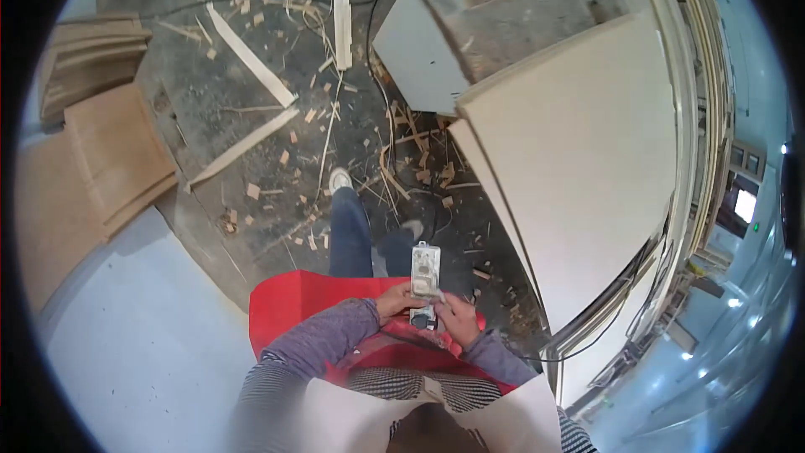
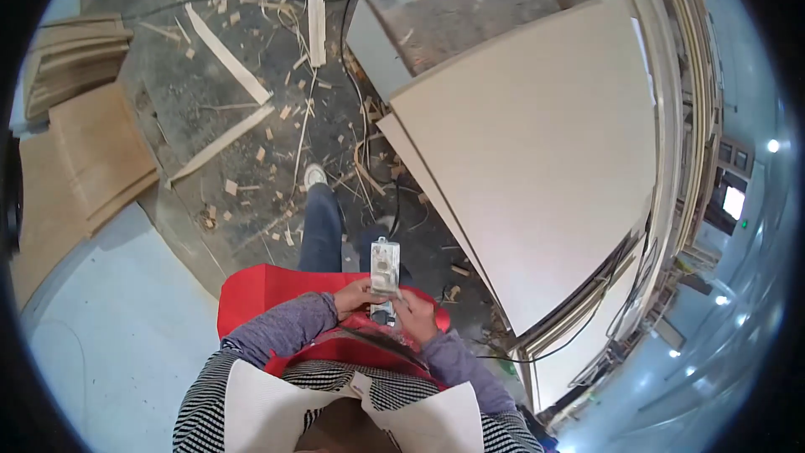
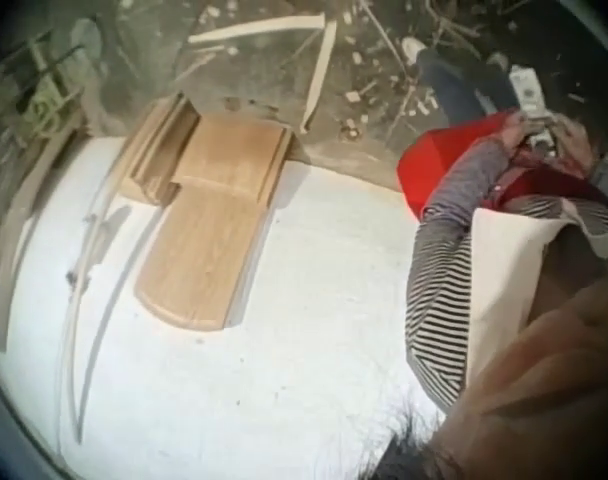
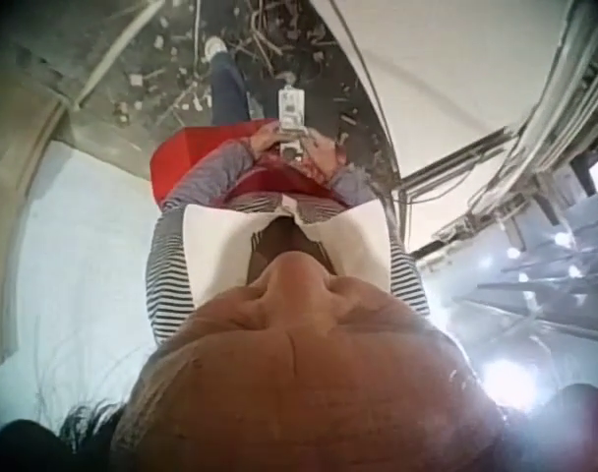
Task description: Organizing and assembling electronic components including power adapters and cables on a factory floor.
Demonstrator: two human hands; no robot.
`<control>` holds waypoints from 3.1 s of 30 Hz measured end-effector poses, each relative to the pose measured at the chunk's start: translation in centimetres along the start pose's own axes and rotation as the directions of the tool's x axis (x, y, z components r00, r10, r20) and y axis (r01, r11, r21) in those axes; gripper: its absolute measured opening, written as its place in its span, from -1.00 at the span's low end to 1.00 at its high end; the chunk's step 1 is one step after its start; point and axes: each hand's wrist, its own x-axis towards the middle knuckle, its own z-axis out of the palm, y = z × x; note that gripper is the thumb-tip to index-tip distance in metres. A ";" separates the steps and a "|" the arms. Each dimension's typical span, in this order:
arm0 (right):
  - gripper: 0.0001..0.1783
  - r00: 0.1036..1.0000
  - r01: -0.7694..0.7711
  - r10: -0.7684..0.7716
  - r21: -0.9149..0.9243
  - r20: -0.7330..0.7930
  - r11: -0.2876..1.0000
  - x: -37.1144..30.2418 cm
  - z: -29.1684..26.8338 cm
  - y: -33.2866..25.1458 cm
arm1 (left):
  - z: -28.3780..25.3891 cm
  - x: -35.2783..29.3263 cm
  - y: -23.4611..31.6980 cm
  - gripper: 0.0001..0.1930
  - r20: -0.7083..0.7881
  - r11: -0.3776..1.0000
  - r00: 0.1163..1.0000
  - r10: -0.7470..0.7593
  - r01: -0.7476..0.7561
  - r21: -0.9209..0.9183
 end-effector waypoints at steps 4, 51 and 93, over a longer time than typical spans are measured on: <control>-0.77 0.978 0.205 -0.206 0.013 0.045 0.979 -5.3 -2.0 -1.7 | 3.0 -1.0 1.6 -0.49 0.083 0.949 0.977 0.194 -0.209 0.238; -0.57 0.883 0.279 -0.071 0.399 -0.464 0.874 -29.1 -21.3 15.0 | 66.9 -6.1 8.4 -0.56 0.856 0.700 0.474 0.206 -0.683 0.209; -0.69 0.335 0.583 0.518 0.605 -0.787 0.542 -28.6 -35.2 14.7 | 61.0 47.1 16.0 -0.62 0.280 0.503 0.842 0.462 -0.509 0.698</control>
